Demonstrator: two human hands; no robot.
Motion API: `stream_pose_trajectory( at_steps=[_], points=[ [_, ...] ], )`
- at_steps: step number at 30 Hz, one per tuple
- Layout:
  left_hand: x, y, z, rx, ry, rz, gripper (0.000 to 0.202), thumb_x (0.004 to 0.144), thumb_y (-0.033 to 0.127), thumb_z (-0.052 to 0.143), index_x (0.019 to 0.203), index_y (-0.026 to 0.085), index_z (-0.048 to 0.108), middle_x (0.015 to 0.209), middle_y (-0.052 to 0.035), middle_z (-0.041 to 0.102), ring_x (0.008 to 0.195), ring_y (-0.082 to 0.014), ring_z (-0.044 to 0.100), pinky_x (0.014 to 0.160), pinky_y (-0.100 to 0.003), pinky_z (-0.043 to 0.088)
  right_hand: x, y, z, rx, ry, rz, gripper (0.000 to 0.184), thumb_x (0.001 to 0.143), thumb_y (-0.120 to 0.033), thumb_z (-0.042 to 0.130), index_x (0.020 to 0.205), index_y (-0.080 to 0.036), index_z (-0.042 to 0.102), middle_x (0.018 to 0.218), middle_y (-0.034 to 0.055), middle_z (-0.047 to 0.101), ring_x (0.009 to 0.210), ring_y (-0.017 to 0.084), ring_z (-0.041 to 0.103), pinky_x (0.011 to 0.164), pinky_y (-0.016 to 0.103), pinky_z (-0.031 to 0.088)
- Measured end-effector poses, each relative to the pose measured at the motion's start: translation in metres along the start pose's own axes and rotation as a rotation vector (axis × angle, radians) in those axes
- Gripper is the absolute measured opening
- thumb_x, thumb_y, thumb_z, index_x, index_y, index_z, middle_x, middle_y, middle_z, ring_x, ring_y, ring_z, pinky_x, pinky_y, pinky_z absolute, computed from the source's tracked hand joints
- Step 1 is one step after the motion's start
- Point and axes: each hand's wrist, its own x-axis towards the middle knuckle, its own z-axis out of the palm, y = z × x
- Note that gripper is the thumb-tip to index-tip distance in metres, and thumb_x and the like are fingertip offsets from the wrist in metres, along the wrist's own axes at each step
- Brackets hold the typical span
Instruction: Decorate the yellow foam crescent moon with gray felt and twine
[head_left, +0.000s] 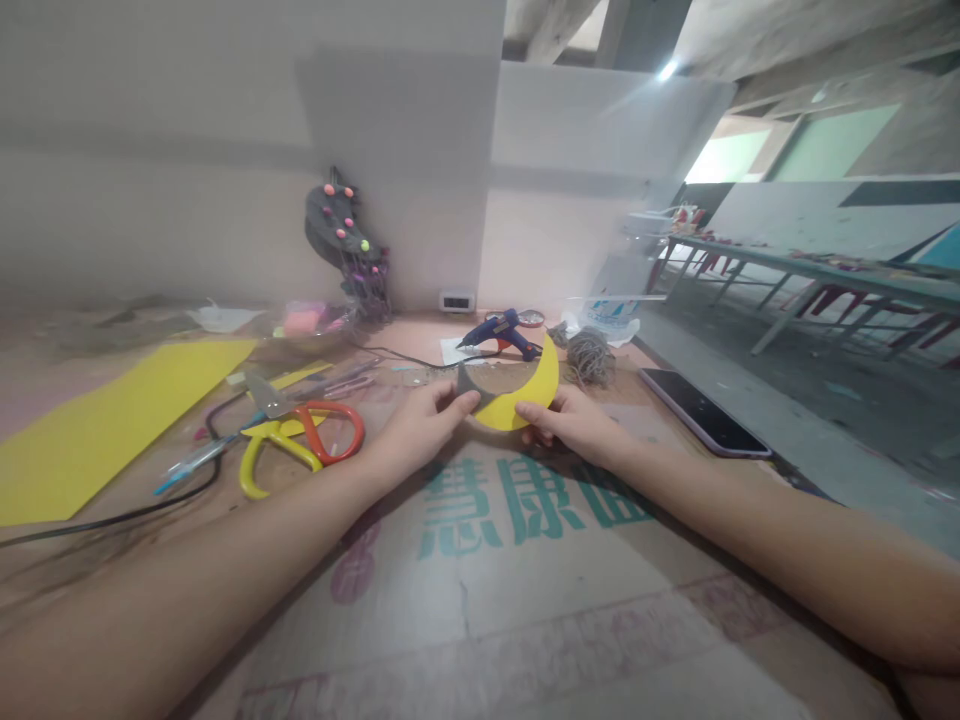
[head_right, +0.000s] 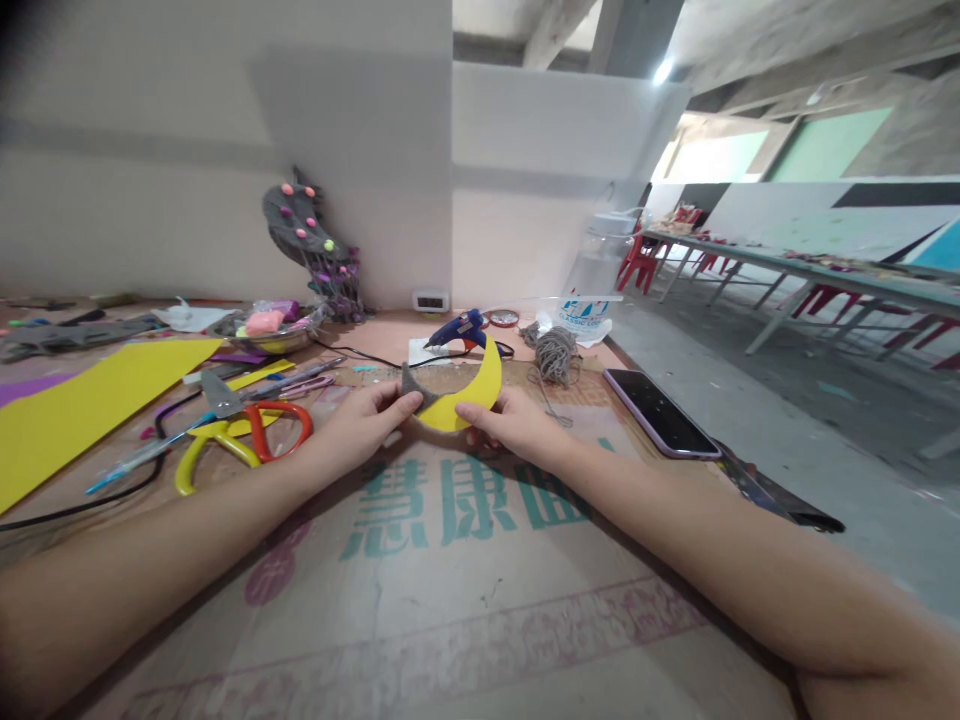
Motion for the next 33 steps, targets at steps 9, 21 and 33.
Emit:
stream_pose_trajectory(
  at_steps=[9,21,33],
  points=[
    [-0.001,0.002,-0.001,0.03,-0.03,0.026,0.034,0.09,0.043,0.047,0.068,0.018,0.052,0.061,0.0038,0.047,0.058,-0.0124,0.042,0.054,-0.024,0.032,-0.001,-0.005,0.002,0.006,0.198,0.02,0.043,0.076,-0.058,0.06,0.067,-0.016,0.054,0.051,-0.0018,0.054,0.04,0.006,0.04,0.037,0.019,0.029],
    [0.0,-0.004,-0.001,0.065,-0.046,0.028,0.029,0.089,0.04,0.044,0.071,0.019,0.052,0.062,0.0033,0.047,0.059,-0.0137,0.042,0.057,-0.025,0.033,-0.002,-0.008,0.002,-0.03,0.195,0.025,0.039,0.079,-0.053,0.057,0.065,-0.016,0.055,0.049,-0.0026,0.052,0.039,0.006,0.04,0.037,0.019,0.028],
    [-0.001,0.0,0.001,0.048,-0.009,0.021,0.026,0.086,0.041,0.05,0.077,0.018,0.058,0.069,0.0016,0.055,0.065,-0.0147,0.046,0.06,-0.025,0.035,-0.001,-0.006,0.001,-0.051,0.217,0.012,0.04,0.08,-0.054,0.057,0.066,-0.017,0.055,0.047,-0.0036,0.05,0.037,0.006,0.037,0.037,0.02,0.028]
  ],
)
